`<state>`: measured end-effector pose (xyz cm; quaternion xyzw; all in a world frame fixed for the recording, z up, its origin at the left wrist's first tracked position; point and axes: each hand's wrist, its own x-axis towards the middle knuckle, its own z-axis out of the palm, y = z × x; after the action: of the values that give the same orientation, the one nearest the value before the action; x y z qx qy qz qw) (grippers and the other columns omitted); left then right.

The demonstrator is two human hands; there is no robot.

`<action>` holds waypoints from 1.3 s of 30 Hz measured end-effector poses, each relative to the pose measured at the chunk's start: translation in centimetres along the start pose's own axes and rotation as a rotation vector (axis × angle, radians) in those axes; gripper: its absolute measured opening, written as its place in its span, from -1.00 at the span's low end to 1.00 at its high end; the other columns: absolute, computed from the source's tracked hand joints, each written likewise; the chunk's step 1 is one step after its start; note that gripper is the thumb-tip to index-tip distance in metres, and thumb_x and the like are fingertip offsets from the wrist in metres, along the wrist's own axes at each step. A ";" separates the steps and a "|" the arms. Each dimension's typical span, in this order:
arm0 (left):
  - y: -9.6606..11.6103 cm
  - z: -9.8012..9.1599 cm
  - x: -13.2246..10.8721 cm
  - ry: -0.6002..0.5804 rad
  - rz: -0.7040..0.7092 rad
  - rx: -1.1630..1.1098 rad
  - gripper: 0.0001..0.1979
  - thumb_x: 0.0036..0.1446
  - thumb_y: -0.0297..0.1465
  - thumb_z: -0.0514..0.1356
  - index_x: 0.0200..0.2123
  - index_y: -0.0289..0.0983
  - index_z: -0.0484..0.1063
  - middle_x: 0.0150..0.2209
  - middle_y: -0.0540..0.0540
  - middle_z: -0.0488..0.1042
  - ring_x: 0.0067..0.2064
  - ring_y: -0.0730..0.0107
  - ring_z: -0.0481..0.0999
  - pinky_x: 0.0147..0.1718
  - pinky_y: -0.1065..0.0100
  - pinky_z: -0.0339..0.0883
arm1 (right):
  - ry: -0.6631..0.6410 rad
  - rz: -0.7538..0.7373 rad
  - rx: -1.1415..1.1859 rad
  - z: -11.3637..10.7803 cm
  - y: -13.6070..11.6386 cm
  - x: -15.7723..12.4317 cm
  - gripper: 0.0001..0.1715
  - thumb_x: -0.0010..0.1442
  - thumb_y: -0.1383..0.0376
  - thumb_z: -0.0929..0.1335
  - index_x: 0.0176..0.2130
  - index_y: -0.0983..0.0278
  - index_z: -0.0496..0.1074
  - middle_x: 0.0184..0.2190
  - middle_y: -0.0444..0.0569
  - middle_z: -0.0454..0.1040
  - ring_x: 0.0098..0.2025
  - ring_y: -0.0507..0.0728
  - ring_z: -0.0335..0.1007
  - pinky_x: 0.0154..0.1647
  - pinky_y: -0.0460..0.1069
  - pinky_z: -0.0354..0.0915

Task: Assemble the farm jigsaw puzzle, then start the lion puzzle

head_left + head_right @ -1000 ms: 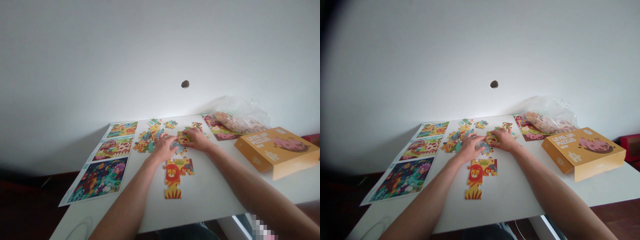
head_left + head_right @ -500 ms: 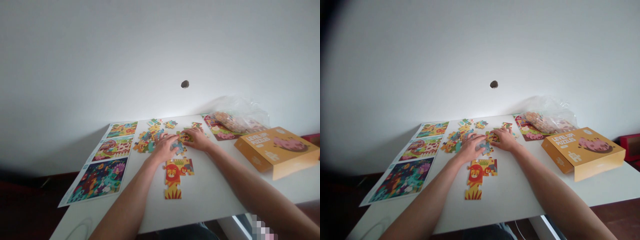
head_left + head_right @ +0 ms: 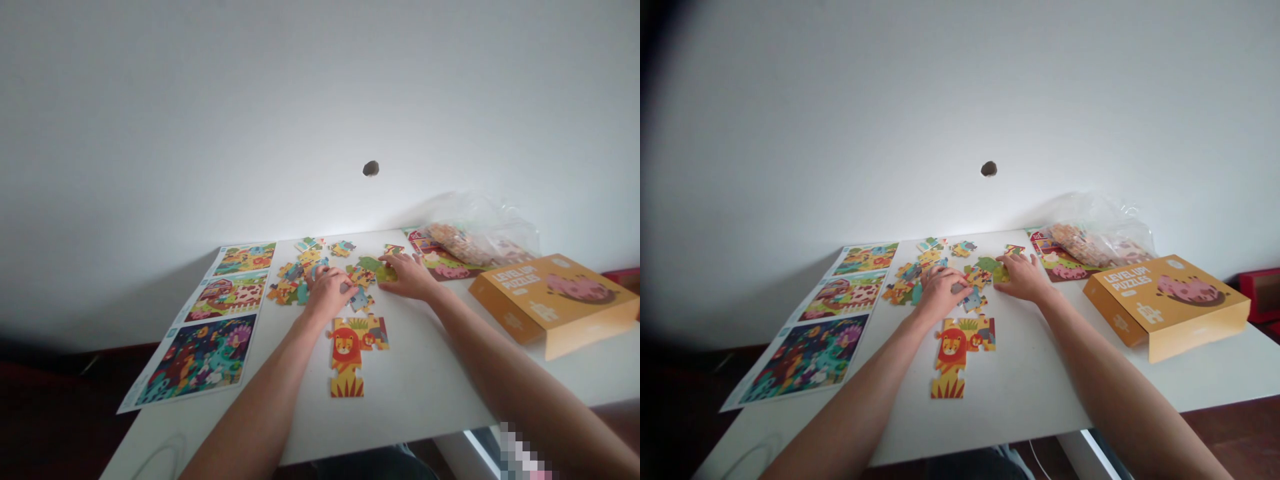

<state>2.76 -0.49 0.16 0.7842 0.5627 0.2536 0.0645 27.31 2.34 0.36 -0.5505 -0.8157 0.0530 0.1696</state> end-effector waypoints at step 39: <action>0.0 0.1 0.0 0.079 -0.114 0.114 -0.74 0.15 -0.23 0.22 -0.11 -0.07 0.60 -0.06 -0.13 0.49 0.07 -0.03 0.28 0.09 -0.04 0.08 | -0.095 -0.337 0.264 -1.3 -1.2 -0.3 -0.26 -0.03 0.06 0.49 0.08 0.27 0.33 -0.15 0.04 0.48 -0.11 0.23 0.40 0.09 0.16 0.15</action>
<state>2.80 -0.52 0.08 0.7427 0.6221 0.2477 0.0118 26.77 1.48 1.85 -0.3762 -0.8893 0.1560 0.2080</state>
